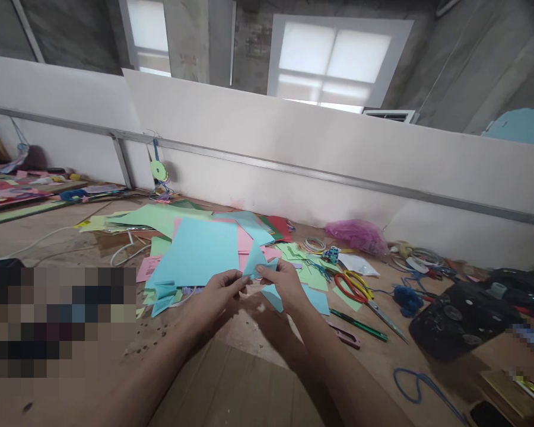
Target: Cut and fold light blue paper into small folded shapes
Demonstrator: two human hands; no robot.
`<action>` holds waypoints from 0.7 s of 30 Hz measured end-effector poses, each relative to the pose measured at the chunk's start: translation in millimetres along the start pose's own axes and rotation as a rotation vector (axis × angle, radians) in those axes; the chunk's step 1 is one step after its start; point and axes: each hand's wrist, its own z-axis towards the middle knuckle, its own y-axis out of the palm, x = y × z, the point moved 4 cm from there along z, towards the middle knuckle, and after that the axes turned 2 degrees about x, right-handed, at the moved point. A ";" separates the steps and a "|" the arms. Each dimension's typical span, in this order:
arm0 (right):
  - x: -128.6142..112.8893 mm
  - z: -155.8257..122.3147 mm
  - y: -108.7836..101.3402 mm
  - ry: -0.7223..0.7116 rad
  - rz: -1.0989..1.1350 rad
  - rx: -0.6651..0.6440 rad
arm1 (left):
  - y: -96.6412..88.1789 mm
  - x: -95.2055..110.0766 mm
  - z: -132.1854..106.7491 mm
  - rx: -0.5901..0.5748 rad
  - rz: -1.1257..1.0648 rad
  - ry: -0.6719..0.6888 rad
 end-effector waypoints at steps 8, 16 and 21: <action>-8.0 -0.2 -4.7 -0.023 0.038 0.064 | -8.7 0.0 -3.4 0.067 -0.054 0.000; -6.9 -1.0 -5.4 -0.046 0.027 0.065 | -6.7 -0.9 -0.2 0.025 -0.093 0.013; -5.5 0.2 -5.8 -0.043 0.005 0.062 | -6.5 -0.6 1.3 0.041 -0.100 0.010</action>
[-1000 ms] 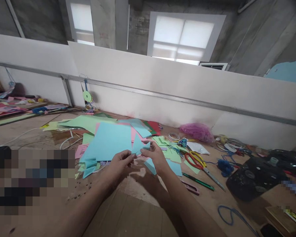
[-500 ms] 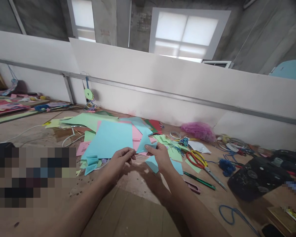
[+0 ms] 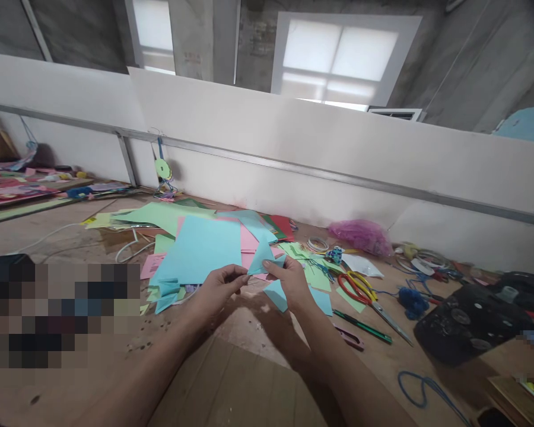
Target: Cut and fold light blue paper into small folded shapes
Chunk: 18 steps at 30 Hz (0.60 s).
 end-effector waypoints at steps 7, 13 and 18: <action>-0.5 -0.5 0.5 -0.001 0.002 0.012 | 0.3 0.7 1.2 0.014 0.042 0.033; -2.0 -1.9 2.1 0.007 0.006 0.007 | 0.6 5.3 -2.1 0.034 0.125 0.044; -1.7 -2.3 3.0 -0.007 -0.005 0.021 | 1.9 10.3 -3.9 0.023 0.144 0.067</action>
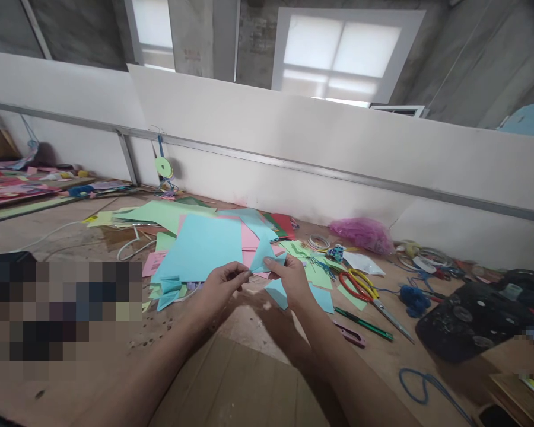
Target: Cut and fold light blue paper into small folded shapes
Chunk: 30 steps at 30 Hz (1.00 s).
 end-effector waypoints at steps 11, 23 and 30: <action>-5.4 -1.9 -0.2 -0.057 -0.081 0.000 | 5.0 -1.1 -3.3 -0.066 0.001 0.010; -2.4 -1.8 5.7 -0.048 -0.045 -0.132 | 1.7 -7.6 0.8 -0.036 -0.001 -0.011; -3.7 -1.7 5.2 -0.061 -0.055 -0.134 | 5.9 -4.3 -2.1 -0.067 -0.051 -0.026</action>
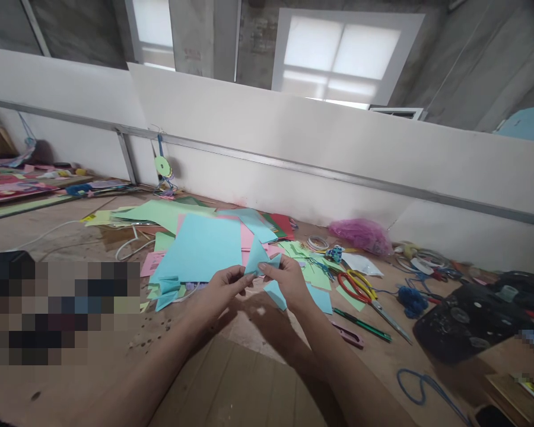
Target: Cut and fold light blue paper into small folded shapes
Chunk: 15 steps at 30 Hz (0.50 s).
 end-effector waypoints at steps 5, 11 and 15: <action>-0.2 -1.3 3.9 0.015 0.036 -0.069 | -2.4 -4.9 2.8 0.040 0.045 -0.005; -1.8 -2.1 4.1 0.088 0.048 -0.070 | -3.8 -5.7 4.0 0.066 0.063 -0.008; -0.6 -0.8 3.9 0.098 0.034 -0.062 | -4.6 -9.7 4.8 0.072 0.063 -0.014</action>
